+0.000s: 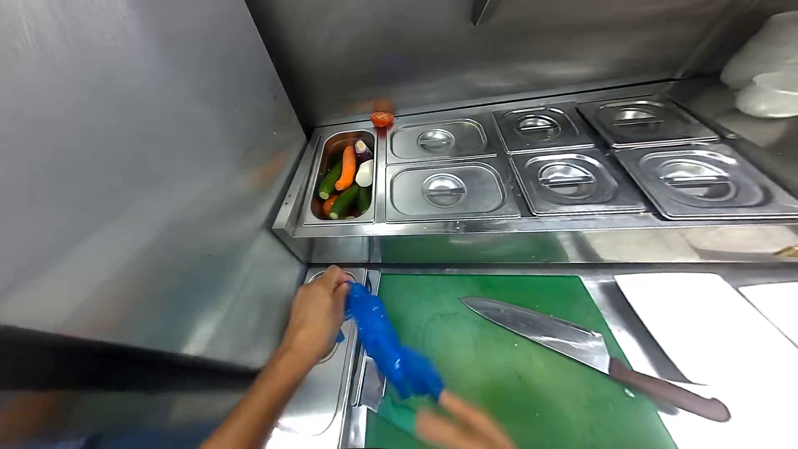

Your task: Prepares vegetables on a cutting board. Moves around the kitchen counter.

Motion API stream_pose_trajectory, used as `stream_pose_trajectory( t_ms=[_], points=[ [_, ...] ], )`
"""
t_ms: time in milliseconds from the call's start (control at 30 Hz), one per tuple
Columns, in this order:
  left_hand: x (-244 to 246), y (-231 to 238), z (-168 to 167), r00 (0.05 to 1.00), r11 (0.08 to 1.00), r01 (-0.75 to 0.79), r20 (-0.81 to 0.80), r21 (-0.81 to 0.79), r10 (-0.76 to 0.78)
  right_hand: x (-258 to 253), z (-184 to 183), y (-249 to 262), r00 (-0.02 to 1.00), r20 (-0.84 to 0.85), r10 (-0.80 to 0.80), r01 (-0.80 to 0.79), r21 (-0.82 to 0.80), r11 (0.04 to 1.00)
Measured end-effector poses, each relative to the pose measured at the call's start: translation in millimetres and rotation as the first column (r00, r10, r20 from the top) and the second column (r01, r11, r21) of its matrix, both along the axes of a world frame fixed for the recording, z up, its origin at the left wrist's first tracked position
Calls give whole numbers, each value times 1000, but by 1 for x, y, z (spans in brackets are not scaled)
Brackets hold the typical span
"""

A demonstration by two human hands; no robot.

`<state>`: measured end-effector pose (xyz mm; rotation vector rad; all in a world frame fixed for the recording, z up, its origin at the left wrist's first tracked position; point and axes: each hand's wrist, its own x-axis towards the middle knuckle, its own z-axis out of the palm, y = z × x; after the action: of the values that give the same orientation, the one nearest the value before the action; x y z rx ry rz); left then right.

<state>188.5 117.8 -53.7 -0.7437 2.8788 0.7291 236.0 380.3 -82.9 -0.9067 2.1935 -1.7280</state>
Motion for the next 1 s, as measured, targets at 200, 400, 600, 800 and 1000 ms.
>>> stream_pose_trajectory(
  t_ms=[200, 400, 600, 800, 1000],
  points=[
    [12, 44, -23, 971, 776, 238, -124, 584, -204, -63, -87, -40, 998, 66, 6, 2, -124, 992],
    [20, 62, -39, 993, 818, 69, -120, 571, 0, -65, -112, -57, 980, -27, -198, 190, -181, 965],
    [23, 11, 14, 969, 975, 213, -140, 68, -202, -137, -144, -101, 949, -200, -243, 261, 71, 963],
    [-79, -91, 33, 986, 996, 67, -146, -57, -75, -170, -139, -140, 934, -316, 170, -31, 400, 916],
    [-200, -132, 18, 995, 998, 58, -80, -16, -59, -179, -104, -113, 797, -601, -56, 299, 312, 902]
  ],
)
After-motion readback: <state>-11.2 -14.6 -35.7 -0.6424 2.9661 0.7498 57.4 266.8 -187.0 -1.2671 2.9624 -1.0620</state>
